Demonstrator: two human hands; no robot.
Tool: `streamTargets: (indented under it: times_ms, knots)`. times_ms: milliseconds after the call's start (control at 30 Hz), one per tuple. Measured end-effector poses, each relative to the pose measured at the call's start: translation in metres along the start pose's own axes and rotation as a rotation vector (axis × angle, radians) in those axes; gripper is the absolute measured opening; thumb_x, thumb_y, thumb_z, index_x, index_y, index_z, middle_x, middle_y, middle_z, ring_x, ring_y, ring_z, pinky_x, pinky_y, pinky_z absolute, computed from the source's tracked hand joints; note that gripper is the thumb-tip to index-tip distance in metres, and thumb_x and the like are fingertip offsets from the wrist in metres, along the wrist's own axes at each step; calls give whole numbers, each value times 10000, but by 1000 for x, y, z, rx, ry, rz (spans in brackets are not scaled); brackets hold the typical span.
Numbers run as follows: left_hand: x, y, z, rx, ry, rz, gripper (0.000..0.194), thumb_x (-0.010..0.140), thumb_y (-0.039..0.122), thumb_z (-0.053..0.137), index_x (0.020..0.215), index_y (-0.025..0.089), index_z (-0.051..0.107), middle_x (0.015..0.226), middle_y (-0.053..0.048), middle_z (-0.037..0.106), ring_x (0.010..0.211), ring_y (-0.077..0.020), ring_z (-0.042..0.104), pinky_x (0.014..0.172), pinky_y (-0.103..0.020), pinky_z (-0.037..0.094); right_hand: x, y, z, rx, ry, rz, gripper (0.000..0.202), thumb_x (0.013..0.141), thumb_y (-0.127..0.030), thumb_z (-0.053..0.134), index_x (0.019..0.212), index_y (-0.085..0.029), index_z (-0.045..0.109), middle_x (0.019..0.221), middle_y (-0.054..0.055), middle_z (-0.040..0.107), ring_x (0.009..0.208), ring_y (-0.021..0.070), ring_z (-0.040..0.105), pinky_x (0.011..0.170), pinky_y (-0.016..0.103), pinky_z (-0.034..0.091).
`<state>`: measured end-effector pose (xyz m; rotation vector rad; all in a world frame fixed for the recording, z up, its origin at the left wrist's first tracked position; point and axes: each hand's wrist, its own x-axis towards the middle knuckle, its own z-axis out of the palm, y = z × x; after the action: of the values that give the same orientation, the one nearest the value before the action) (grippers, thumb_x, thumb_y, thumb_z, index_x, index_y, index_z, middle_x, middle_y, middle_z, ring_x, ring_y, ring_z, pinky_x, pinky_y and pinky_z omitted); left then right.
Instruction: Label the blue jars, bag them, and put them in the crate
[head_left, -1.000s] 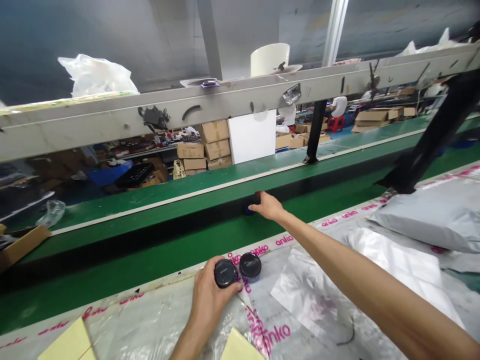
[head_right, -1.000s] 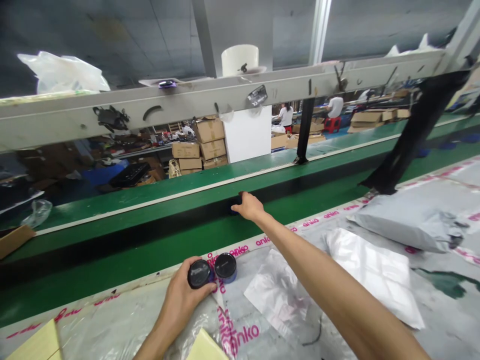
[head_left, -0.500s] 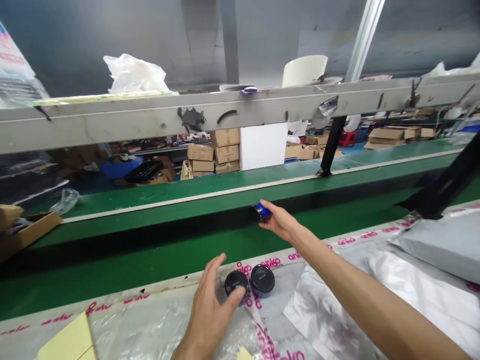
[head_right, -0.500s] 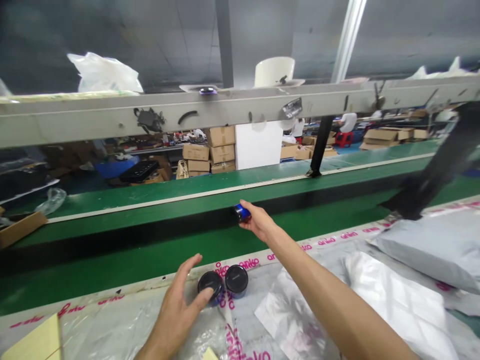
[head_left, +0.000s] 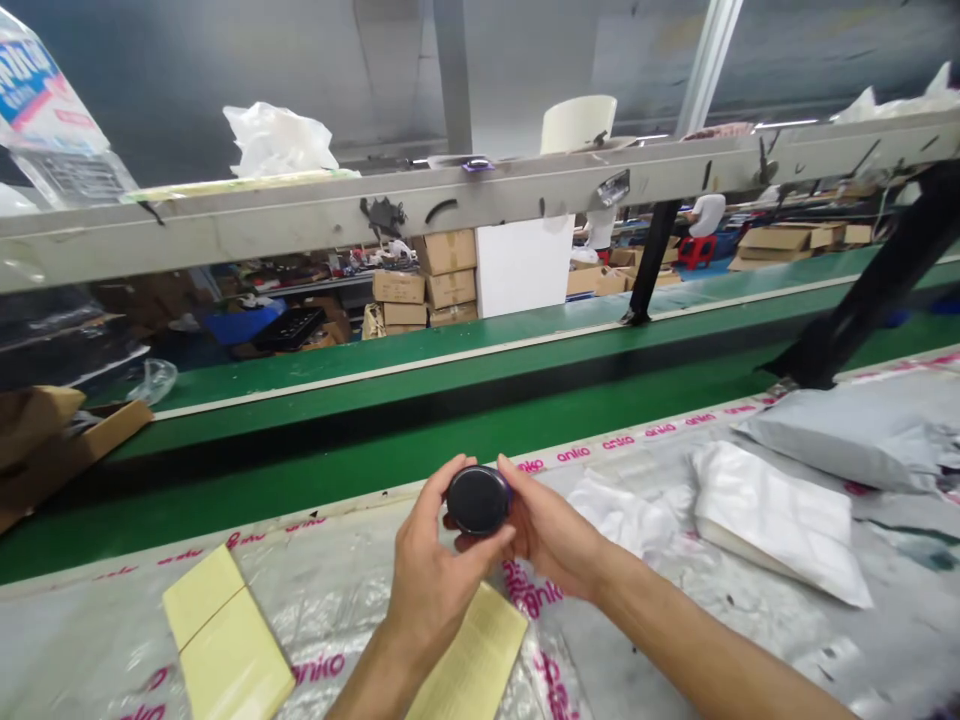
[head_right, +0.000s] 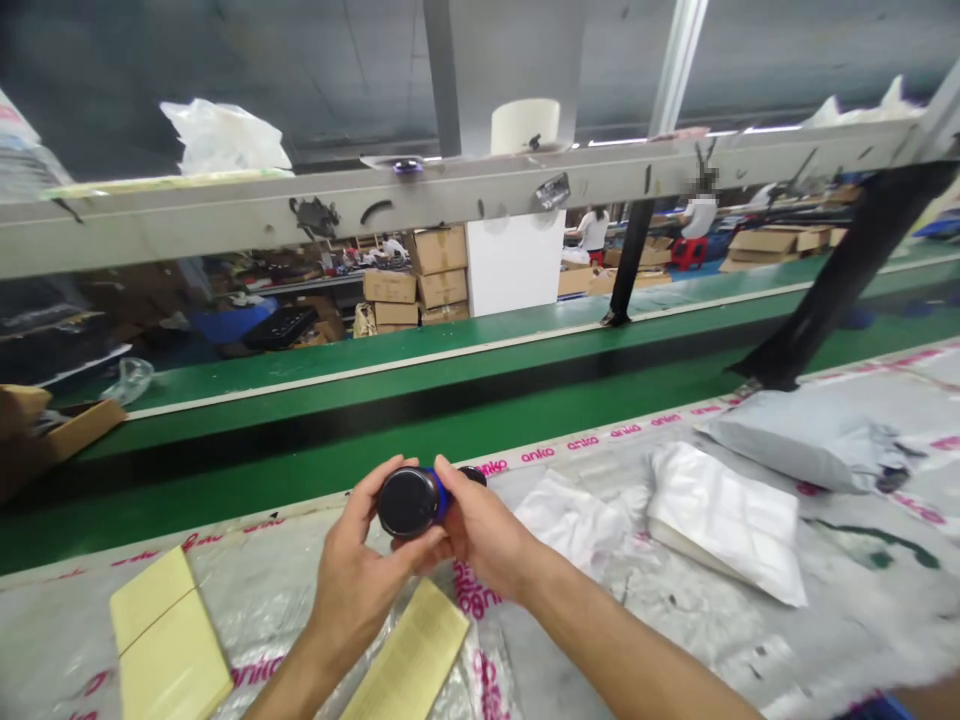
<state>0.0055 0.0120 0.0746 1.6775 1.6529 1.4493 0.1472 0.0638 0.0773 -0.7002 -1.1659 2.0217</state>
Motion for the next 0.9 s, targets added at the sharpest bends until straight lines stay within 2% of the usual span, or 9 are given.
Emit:
streamTargets:
  times_ms: [100, 167, 233, 300, 367, 467, 733, 900]
  knots:
    - [-19, -3, -17, 4, 9, -77, 631, 697, 383, 816, 1268, 277, 568, 1270, -64, 659, 1142, -281, 645, 998, -421, 529, -23, 6, -8, -478, 166, -143, 430, 953, -561, 482, 886, -183, 676, 798, 47, 680, 720, 191, 622, 587, 267, 449]
    - [-35, -9, -23, -80, -16, -190, 596, 718, 408, 788, 1249, 255, 565, 1239, -79, 671, 1100, -278, 666, 938, -393, 563, -39, 15, -17, -838, 223, -191, 309, 953, -431, 522, 828, -200, 686, 788, 32, 676, 731, 189, 612, 622, 274, 422]
    - [-51, -16, -21, -213, -57, -315, 565, 728, 425, 768, 1222, 229, 573, 1191, -88, 691, 1074, -276, 678, 903, -368, 578, -51, 29, -23, -1105, 229, -188, 216, 929, -313, 540, 844, -216, 713, 814, 30, 692, 770, 200, 628, 682, 290, 419]
    - [-64, -21, -13, -337, -74, -417, 556, 729, 439, 763, 1204, 213, 582, 1165, -89, 703, 1079, -271, 676, 919, -355, 571, -58, 43, -27, -1239, 234, -145, 176, 887, -253, 561, 892, -227, 735, 851, 35, 713, 809, 216, 652, 718, 301, 423]
    - [-71, -25, -3, -402, -76, -477, 555, 728, 436, 768, 1198, 206, 583, 1169, -88, 701, 1095, -263, 669, 958, -350, 552, -59, 54, -28, -1287, 241, -89, 170, 862, -258, 582, 911, -222, 741, 854, 45, 721, 808, 227, 665, 713, 304, 425]
    - [-75, -32, 5, -415, -122, -493, 561, 727, 411, 779, 1203, 198, 571, 1174, -95, 693, 1099, -258, 666, 970, -353, 546, -56, 61, -28, -1306, 245, -56, 171, 840, -273, 601, 919, -215, 741, 873, 53, 724, 817, 230, 669, 713, 304, 427]
    - [-79, -42, 7, -389, -148, -483, 563, 764, 366, 741, 1250, 199, 509, 1214, -107, 666, 1114, -257, 653, 982, -375, 529, -51, 60, -25, -1305, 203, -32, 158, 760, -152, 562, 758, -219, 704, 774, 9, 708, 713, 176, 634, 636, 261, 374]
    - [-76, -41, 3, -210, -77, -447, 578, 762, 381, 725, 1267, 215, 499, 1258, -110, 640, 1122, -265, 646, 1015, -423, 501, -51, 60, -23, -1277, 195, -14, 177, 723, -115, 532, 720, -210, 682, 741, 1, 695, 681, 162, 612, 603, 246, 351]
